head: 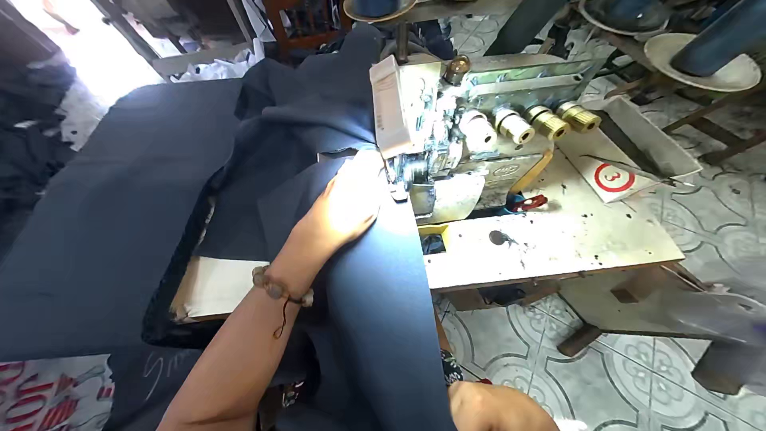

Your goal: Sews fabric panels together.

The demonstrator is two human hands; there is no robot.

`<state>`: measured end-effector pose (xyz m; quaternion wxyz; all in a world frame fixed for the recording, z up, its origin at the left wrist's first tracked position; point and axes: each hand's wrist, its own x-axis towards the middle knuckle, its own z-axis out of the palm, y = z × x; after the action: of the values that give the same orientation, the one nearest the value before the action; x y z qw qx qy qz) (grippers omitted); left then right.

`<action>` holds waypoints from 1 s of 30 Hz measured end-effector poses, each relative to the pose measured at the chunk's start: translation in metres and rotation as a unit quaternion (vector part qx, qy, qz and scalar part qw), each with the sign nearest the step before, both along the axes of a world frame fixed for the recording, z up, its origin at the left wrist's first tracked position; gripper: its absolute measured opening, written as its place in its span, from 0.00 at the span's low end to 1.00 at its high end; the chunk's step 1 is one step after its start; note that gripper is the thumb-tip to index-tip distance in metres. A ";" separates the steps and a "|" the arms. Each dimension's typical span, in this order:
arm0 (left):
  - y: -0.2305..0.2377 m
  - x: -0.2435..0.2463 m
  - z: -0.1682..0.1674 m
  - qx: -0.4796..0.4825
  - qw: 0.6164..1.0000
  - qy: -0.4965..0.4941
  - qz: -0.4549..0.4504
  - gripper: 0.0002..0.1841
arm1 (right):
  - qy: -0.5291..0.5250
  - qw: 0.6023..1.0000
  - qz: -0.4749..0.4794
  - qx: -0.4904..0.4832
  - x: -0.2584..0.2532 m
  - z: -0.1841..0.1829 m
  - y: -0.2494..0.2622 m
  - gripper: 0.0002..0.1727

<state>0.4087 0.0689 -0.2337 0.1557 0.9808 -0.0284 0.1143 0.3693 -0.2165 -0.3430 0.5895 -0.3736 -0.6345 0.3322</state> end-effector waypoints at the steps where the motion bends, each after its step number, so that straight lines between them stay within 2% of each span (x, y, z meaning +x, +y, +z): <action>1: 0.002 0.011 0.003 -0.001 1.000 0.022 0.013 0.23 | 0.012 1.000 -0.015 0.000 0.004 -0.005 0.000 0.20; 2: 0.004 0.019 0.006 -0.006 0.999 0.034 0.029 0.25 | 0.019 0.999 -0.036 -0.003 0.007 -0.009 0.001 0.20; 6: 0.008 0.052 0.028 -0.056 0.996 0.023 0.060 0.20 | 0.050 0.988 -0.145 -0.008 0.017 -0.020 0.011 0.17; 9: -0.005 0.050 0.057 -0.085 0.992 0.038 0.086 0.21 | 0.052 0.969 -0.240 -0.035 0.024 -0.023 0.023 0.15; 12: -0.008 0.058 0.071 -0.083 0.990 0.040 0.103 0.22 | 0.059 0.939 -0.331 -0.078 0.031 -0.018 0.036 0.14; 14: 0.008 0.081 0.058 -0.049 0.993 -0.006 0.105 0.21 | 0.070 0.915 -0.383 -0.104 0.033 -0.012 0.046 0.12; 16: 0.044 0.123 0.023 0.022 0.989 -0.111 0.097 0.21 | 0.083 0.896 -0.417 -0.130 0.036 -0.004 0.055 0.12; 17: 0.053 0.128 0.018 0.030 0.987 -0.118 0.101 0.23 | 0.090 0.890 -0.425 -0.139 0.038 0.000 0.059 0.12; 18: 0.052 0.113 0.020 0.009 0.988 -0.110 0.107 0.24 | 0.097 0.887 -0.429 -0.143 0.041 0.003 0.061 0.12; 20: 0.040 0.042 0.019 -0.035 0.990 -0.054 0.122 0.29 | 0.106 0.893 -0.411 -0.148 0.047 0.006 0.062 0.12; 23: 0.044 -0.068 -0.031 -0.057 0.989 -0.022 0.135 0.40 | 0.141 0.917 -0.322 -0.190 0.062 0.010 0.054 0.11; 24: 0.048 -0.096 -0.052 -0.040 0.990 -0.015 0.138 0.36 | 0.155 0.923 -0.289 -0.202 0.068 0.012 0.052 0.11; 26: 0.054 -0.133 -0.073 -0.012 0.989 -0.023 0.148 0.17 | 0.181 0.933 -0.235 -0.203 0.076 0.013 0.050 0.11; 27: 0.056 -0.140 -0.069 0.006 0.986 -0.032 0.161 0.13 | 0.209 0.934 -0.216 -0.191 0.078 0.012 0.053 0.12; 30: 0.064 -0.122 -0.026 0.050 0.974 -0.020 0.219 0.14 | 0.343 0.916 -0.167 -0.128 0.074 0.013 0.072 0.15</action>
<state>0.2871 0.1324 -0.2593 0.0774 0.9672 0.1779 0.1640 0.4437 -0.1446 -0.3303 0.7649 -0.4098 -0.2741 0.4146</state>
